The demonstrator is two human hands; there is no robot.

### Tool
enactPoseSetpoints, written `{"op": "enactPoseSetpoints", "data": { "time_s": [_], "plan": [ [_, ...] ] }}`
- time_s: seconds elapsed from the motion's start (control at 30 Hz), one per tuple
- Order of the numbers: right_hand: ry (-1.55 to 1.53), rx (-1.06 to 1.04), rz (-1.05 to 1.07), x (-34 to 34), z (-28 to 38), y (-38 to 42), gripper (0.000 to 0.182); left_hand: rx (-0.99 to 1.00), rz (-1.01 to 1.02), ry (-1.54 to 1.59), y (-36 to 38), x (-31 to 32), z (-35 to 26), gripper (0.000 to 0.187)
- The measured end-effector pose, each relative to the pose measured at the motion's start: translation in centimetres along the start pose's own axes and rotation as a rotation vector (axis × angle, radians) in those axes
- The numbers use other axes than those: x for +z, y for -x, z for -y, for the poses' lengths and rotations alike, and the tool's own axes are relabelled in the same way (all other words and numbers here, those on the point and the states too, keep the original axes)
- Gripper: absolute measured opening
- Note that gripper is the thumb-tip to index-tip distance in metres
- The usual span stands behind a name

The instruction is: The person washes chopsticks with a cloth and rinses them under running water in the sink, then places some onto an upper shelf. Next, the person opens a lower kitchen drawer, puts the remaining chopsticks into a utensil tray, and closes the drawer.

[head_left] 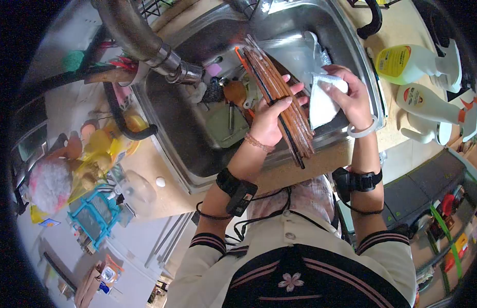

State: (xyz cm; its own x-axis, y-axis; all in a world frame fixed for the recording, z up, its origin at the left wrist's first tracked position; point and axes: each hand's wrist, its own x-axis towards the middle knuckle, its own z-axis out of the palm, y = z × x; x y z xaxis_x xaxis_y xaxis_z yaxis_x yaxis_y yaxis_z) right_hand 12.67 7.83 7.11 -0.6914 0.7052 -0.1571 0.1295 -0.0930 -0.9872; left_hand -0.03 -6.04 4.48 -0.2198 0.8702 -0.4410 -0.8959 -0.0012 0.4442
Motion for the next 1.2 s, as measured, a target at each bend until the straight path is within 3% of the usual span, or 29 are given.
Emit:
{"op": "enactPoseSetpoints", "data": {
  "time_s": [0.1, 0.2, 0.23, 0.37, 0.47, 0.5, 0.53, 0.6, 0.67, 0.7, 0.8, 0.83, 0.93, 1.03, 1.17, 1.2],
  "plan": [
    [0.080, -0.301, -0.083, -0.2, 0.9, 0.5, 0.021, 0.035, 0.026, 0.024, 0.2, 0.2, -0.5, 0.057],
    [0.453, -0.461, -0.001, -0.9, 4.1, 0.4, 0.021, 0.020, 0.136, 0.120, -0.2, -0.3, -0.6, 0.056],
    [0.525, -0.381, 0.069, -1.4, 4.6, 0.3, 0.019, 0.022, 0.139, 0.125, -0.2, -0.3, -0.6, 0.057],
    [0.284, -0.099, 0.305, -1.3, 8.3, 1.4, 0.019, -0.036, 0.130, 0.241, -0.3, -0.1, -0.6, 0.059],
    [0.139, -0.281, 0.718, -1.2, 10.1, 0.4, 0.020, -0.058, 0.183, 0.376, -0.7, 0.1, -0.3, 0.061],
    [0.116, -0.303, 0.740, -0.4, 10.2, 0.1, 0.021, -0.106, 0.107, 0.412, -1.0, -0.3, 0.1, 0.060],
    [0.224, -0.410, 0.643, 0.6, 9.4, -0.5, 0.021, -0.154, 0.032, 0.446, -1.5, -1.1, 0.7, 0.059],
    [0.491, -0.240, 0.623, 2.7, 8.6, -2.2, 0.021, -0.214, 0.285, 0.046, -1.8, -2.4, 1.4, 0.045],
    [0.915, -0.487, 0.345, 4.9, 6.4, -3.5, 0.026, -0.208, 0.595, 0.537, -3.1, -2.8, 2.4, 0.051],
    [1.075, -0.559, 0.156, 5.9, 4.7, -3.5, 0.040, -0.185, 0.600, 0.606, -3.0, -2.5, 2.3, 0.051],
    [1.041, -0.590, -0.007, 7.2, 3.5, -1.8, 0.057, -0.010, 0.360, 0.618, -1.5, 0.0, 0.9, 0.050],
    [1.107, -0.506, 0.106, 7.4, 3.6, -0.4, 0.072, 0.048, 0.287, 0.598, -0.9, 0.9, 0.3, 0.049],
    [0.918, -0.459, 0.177, 7.8, 3.0, 1.0, 0.077, 0.164, 0.113, 0.475, 0.0, 1.9, -0.3, 0.048],
    [0.851, -0.422, 0.212, 8.2, 2.5, 1.1, 0.070, 0.198, 0.031, 0.122, -0.8, 0.0, -0.6, 0.051],
    [0.872, -0.398, 0.303, 7.7, 1.2, 2.2, 0.052, 0.119, 0.161, 0.292, -1.7, -0.3, -1.1, 0.048],
    [0.857, -0.397, 0.340, 7.6, 0.9, 2.4, 0.050, 0.136, 0.117, 0.261, -1.9, -0.5, -1.1, 0.047]
  ]
}}
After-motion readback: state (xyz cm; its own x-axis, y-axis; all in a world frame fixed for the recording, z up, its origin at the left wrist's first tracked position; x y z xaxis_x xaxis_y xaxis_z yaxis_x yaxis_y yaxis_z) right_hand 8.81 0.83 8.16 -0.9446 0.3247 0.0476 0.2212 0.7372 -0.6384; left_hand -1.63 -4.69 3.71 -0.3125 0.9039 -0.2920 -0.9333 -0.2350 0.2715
